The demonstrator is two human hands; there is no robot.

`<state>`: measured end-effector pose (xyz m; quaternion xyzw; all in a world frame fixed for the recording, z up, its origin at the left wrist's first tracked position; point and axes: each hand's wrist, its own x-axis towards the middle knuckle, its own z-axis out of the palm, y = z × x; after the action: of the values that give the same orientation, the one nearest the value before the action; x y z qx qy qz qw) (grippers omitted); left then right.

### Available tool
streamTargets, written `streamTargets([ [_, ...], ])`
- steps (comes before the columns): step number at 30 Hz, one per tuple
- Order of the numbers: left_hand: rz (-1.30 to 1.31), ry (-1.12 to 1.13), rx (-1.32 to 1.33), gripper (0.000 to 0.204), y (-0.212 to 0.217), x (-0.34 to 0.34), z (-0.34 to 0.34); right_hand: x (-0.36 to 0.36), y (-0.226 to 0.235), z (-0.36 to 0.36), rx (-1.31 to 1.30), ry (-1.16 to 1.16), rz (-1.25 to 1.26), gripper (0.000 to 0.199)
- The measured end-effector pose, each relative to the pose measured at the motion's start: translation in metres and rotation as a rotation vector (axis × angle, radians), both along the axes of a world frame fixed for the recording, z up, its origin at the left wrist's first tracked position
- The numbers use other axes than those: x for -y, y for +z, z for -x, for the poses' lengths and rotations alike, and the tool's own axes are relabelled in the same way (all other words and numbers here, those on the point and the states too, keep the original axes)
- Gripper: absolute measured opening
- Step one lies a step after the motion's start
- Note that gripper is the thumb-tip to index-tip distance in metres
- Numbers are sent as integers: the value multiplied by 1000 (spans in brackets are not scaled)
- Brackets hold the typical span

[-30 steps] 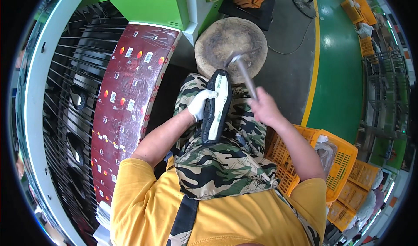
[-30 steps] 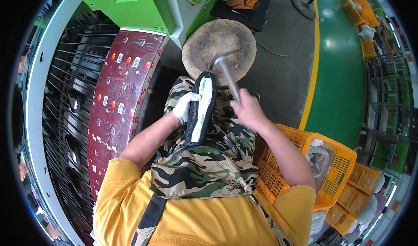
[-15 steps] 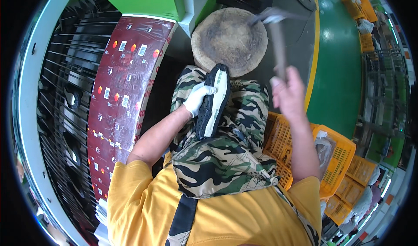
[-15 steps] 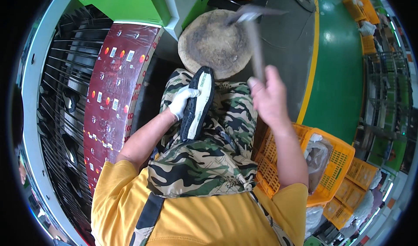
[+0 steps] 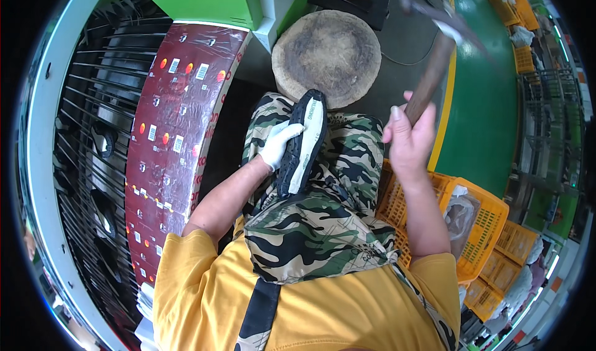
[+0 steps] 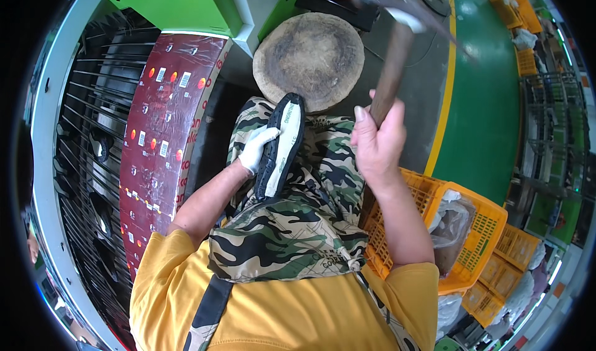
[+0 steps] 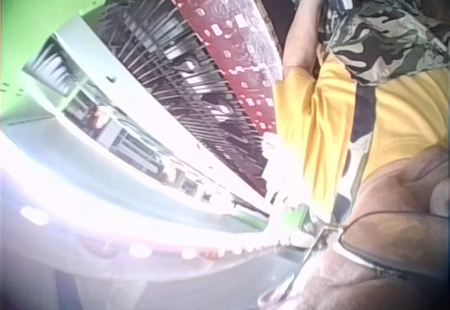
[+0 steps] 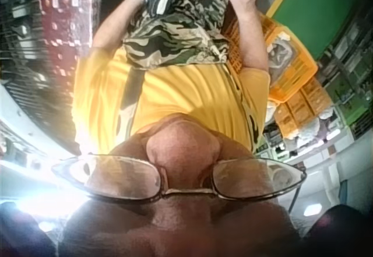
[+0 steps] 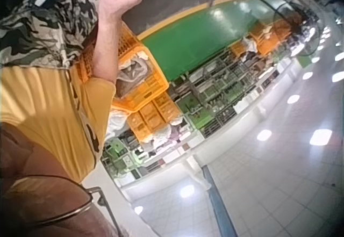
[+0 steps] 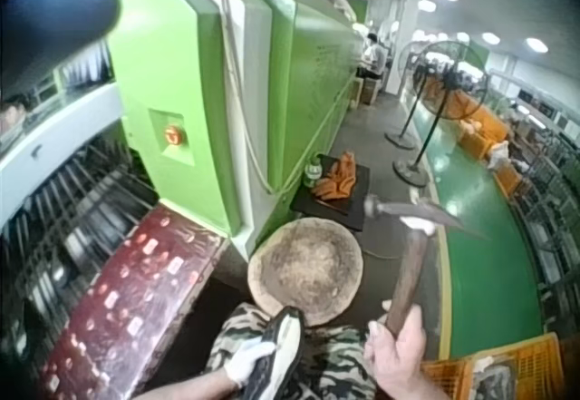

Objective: Hammering a shoe sole on a wooden block to secure adhesion and shape during manufacturing.

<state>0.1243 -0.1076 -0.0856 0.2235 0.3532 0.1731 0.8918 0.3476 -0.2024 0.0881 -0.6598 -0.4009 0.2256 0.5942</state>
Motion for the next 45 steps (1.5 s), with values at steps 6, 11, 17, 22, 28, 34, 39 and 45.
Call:
streamTargets([
  [6, -28, -6, -43, 35, -7, -2, -5, 20, -62, -4, 334, 355, 523, 35],
  [11, -15, 6, -22, 35, -1, -1, -6, 11, -52, 5, 261, 126, 212, 28],
  [17, -40, 102, -61, 31, -4, -8, -8, 16, -64, -17, 346, 228, 466, 30],
  [22, 104, 455, 119, 44, 38, -43, -39, 11, 0, -11, -87, 100, 322, 23],
  [28, -448, 633, 220, 47, 54, -78, -46, 21, -9, 1, 384, 122, 285, 27],
  [34, -426, 554, 202, 53, 42, -57, -39, 15, -77, 8, 576, 166, 500, 31],
  [39, -74, 388, 576, 64, 58, -47, 0, 23, -75, 6, 560, 151, 521, 29],
  [45, 226, 277, 517, 84, 74, -50, 35, 44, -84, -5, 554, 213, 481, 30],
])
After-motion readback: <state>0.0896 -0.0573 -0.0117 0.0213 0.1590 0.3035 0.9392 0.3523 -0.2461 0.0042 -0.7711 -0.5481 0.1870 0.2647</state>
